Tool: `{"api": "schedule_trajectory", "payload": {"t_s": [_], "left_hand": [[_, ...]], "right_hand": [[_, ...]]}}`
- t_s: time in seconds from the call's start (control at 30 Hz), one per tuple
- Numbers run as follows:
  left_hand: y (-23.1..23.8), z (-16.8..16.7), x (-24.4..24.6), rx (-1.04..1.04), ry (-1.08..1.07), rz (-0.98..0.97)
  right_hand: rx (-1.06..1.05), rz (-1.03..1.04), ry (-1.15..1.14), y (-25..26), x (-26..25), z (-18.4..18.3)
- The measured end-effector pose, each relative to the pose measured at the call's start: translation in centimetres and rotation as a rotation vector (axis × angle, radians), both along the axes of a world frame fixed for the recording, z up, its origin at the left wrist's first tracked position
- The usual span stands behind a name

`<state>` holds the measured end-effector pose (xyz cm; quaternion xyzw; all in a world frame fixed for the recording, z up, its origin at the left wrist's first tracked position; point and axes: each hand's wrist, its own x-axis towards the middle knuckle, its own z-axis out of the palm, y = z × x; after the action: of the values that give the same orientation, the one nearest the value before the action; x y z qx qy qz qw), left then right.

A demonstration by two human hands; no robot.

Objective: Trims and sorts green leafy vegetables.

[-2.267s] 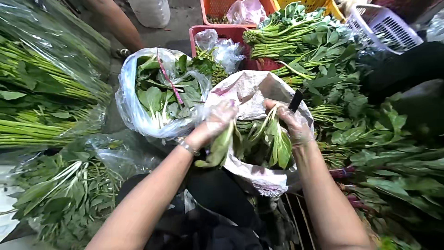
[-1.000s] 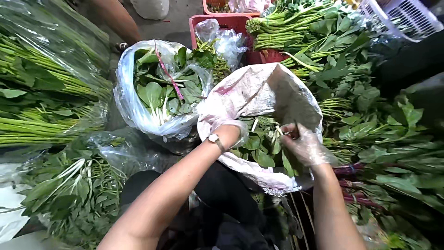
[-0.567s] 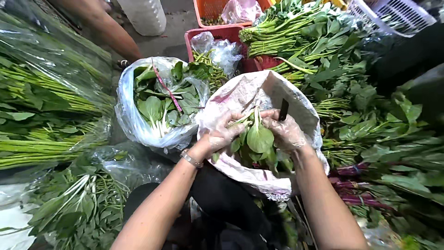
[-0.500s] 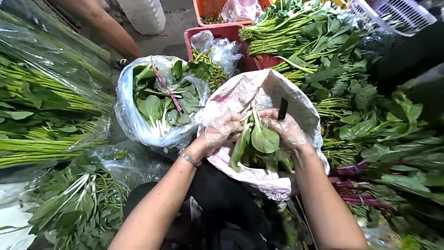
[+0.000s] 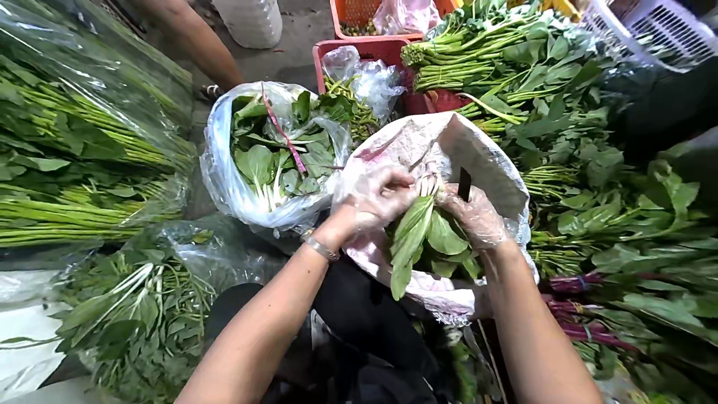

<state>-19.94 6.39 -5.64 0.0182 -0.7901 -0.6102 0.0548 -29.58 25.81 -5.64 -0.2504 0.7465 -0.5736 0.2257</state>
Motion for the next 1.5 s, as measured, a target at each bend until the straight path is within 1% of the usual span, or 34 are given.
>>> {"api": "schedule_trajectory", "payload": {"t_s": [0.03,0.07,0.17,0.27,0.3,0.4,0.47,0.57,0.63,0.7,0.73,0.77,0.83,0.87,0.9,0.93,0.97,1.0,1.03,1.07,1.1,1.13,1.17,1.23,1.3,1.33,1.37,1.4,1.47,1.5], "left_hand": [[0.3,0.2,-0.3,-0.044,-0.019,-0.012],[0.4,0.3,-0.5,-0.043,-0.045,-0.038],[0.0,0.8,-0.8,0.018,-0.11,-0.113],[-0.2,0.8,-0.9,0.237,-0.162,-0.193],[-0.4,0.5,-0.7,0.272,-0.17,-0.208],[0.0,0.8,-0.5,0.366,-0.175,-0.219],[0.3,1.0,-0.4,0.418,-0.181,-0.236],[0.3,0.8,-0.4,0.41,-0.196,-0.235],[0.4,0.7,-0.5,0.352,-0.193,-0.217],[0.2,0.3,-0.3,0.181,-0.121,-0.212],[0.2,0.6,-0.1,0.054,-0.067,-0.18],[0.3,1.5,0.5,-0.087,-0.03,-0.095],[0.3,3.0,2.0,-0.38,-0.005,0.193],[0.0,3.0,2.3,-0.527,-0.04,0.33],[-0.5,2.6,2.5,-0.64,-0.131,0.423],[-0.9,2.0,2.6,-0.687,-0.257,0.463],[-1.1,1.1,2.8,-0.678,-0.382,0.454],[-1.1,0.1,3.1,-0.614,-0.481,0.408],[-1.2,-0.6,3.3,-0.495,-0.513,0.368],[-1.3,-0.6,3.3,-0.344,-0.476,0.356],[-1.1,0.1,3.5,-0.172,-0.374,0.379],[-0.7,1.1,3.7,-0.054,-0.272,0.395],[-0.2,2.4,3.9,-0.014,-0.21,0.39],[-0.1,3.5,3.9,-0.071,-0.164,0.355],[-0.6,2.6,3.9,-0.166,-0.174,0.331],[-0.9,2.3,4.0,-0.197,-0.201,0.34],[-1.2,2.0,4.3,-0.207,-0.236,0.366],[-1.5,1.6,4.6,-0.203,-0.27,0.404],[-2.6,0.4,5.4,-0.198,-0.308,0.442],[-3.9,-1.0,5.7,-0.187,-0.286,0.425]], "right_hand": [[0.016,-0.011,-0.011,-0.1,0.2,0.3],[0.04,-0.022,-0.029,-0.2,0.3,0.6],[0.059,-0.057,-0.117,0.1,0.4,0.6],[-0.045,-0.047,-0.162,0.5,0.5,0.0],[-0.082,-0.03,-0.167,0.6,0.5,-0.2],[-0.167,0.046,-0.194,0.6,0.2,-1.0],[-0.211,0.048,-0.246,0.4,0.3,-1.0],[-0.307,0.093,-0.296,0.4,0.1,-1.4],[-0.362,0.128,-0.326,0.4,0.1,-1.5],[-0.39,0.155,-0.354,0.4,0.0,-1.6],[-0.39,0.156,-0.352,0.4,-0.1,-1.6],[-0.366,0.135,-0.338,0.5,0.0,-1.4],[-0.341,0.089,-0.317,1.2,-0.8,-2.0],[-0.281,0.042,-0.275,1.6,-1.3,-2.3],[-0.192,0.001,-0.2,1.9,-1.8,-2.3],[-0.063,-0.022,-0.091,2.0,-2.3,-2.3],[0.078,-0.031,0.024,1.9,-2.6,-2.2],[0.209,-0.033,0.124,1.4,-2.4,-2.1],[0.313,-0.025,0.204,0.7,-2.1,-2.1],[0.379,-0.01,0.243,-0.2,-1.8,-2.6],[0.395,0.012,0.236,-1.2,-1.4,-3.4],[0.403,0.055,0.195,-2.3,-0.7,-4.3],[0.404,0.112,0.146,-3.4,0.3,-5.2],[0.422,0.267,0.072,-5.4,2.5,-5.6],[0.49,0.47,0.057,-5.8,3.6,-4.9],[0.516,0.49,0.106,-5.6,3.3,-4.9],[0.571,0.454,0.19,-4.9,2.7,-4.6],[0.657,0.392,0.277,-3.4,2.3,-3.1],[0.908,0.222,0.423,1.8,2.6,1.0],[0.98,0.141,0.513,5.3,3.2,2.6]]}}
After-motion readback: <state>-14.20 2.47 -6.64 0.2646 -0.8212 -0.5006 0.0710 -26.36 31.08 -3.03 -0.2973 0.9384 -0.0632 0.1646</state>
